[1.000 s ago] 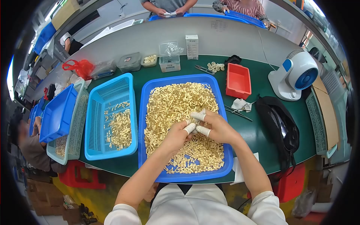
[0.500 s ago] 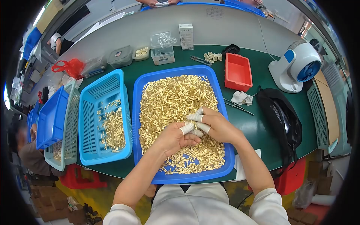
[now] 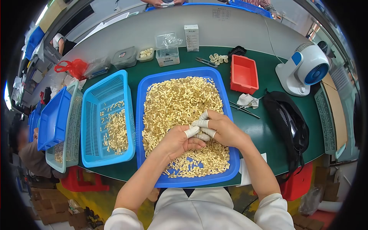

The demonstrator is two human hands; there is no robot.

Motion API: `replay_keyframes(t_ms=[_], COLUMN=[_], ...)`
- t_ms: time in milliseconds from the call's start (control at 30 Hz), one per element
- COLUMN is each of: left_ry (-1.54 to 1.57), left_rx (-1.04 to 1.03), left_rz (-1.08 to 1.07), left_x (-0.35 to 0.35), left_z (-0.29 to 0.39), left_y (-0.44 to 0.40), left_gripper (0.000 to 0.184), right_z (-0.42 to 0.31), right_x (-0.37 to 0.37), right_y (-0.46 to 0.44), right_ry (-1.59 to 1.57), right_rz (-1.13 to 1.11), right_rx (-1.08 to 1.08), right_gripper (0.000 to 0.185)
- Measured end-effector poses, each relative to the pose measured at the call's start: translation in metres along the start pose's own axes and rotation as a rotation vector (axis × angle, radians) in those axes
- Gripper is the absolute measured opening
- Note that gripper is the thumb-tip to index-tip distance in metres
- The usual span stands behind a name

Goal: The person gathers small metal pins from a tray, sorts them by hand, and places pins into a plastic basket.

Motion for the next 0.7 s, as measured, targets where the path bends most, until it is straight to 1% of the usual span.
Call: replay_keyframes(t_ms=[67, 167, 267, 300, 333, 400, 433, 567, 700], left_ry=[-0.022, -0.065, -0.077, -0.076, -0.005, 0.137, 0.141, 0.173, 0.172], left_rx=[-0.016, -0.043, -0.035, -0.038, -0.029, -0.013, -0.015, -0.068, -0.024], left_rz=[0.011, 0.031, 0.048, 0.047, 0.053, 0.070, 0.073, -0.004, -0.006], left_x=[-0.001, -0.002, -0.001, -0.002, -0.003, -0.004, -0.003, -0.002, -0.001], left_z=[0.001, 0.004, 0.004, 0.004, 0.003, 0.000, -0.002, -0.006, -0.009], left_y=[0.001, 0.004, 0.004, 0.004, 0.004, 0.005, 0.004, -0.004, -0.003], left_gripper=[0.026, 0.026, 0.027, 0.027, 0.027, 0.027, 0.027, 0.026, 0.026], right_z=[-0.002, -0.001, 0.005, 0.007, 0.005, -0.014, -0.021, -0.018, -0.012], right_x=[0.000, 0.002, 0.000, 0.001, 0.000, 0.002, 0.001, -0.011, -0.012], right_y=[-0.001, -0.002, -0.002, -0.003, -0.003, -0.005, -0.005, -0.002, 0.000], right_ry=[-0.004, -0.118, -0.150, -0.165, -0.163, 0.028, 0.121, 0.179, 0.139], right_rz=[0.011, 0.043, 0.077, 0.096, 0.093, 0.150, 0.178, 0.103, 0.134], right_rx=[0.009, -0.045, -0.104, -0.135, -0.132, 0.004, 0.072, 0.065, 0.076], right_gripper=[0.035, 0.034, 0.037, 0.039, 0.039, 0.045, 0.048, 0.054, 0.050])
Point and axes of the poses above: each hand's wrist, its own y-axis away from the middle knuckle, its own x-axis out of the back of the hand, z = x × y, the point moved 8 cm from there along -y, towards the middle knuckle, and after that the axes turned 11 degrees about z, right-handed, at the moved point
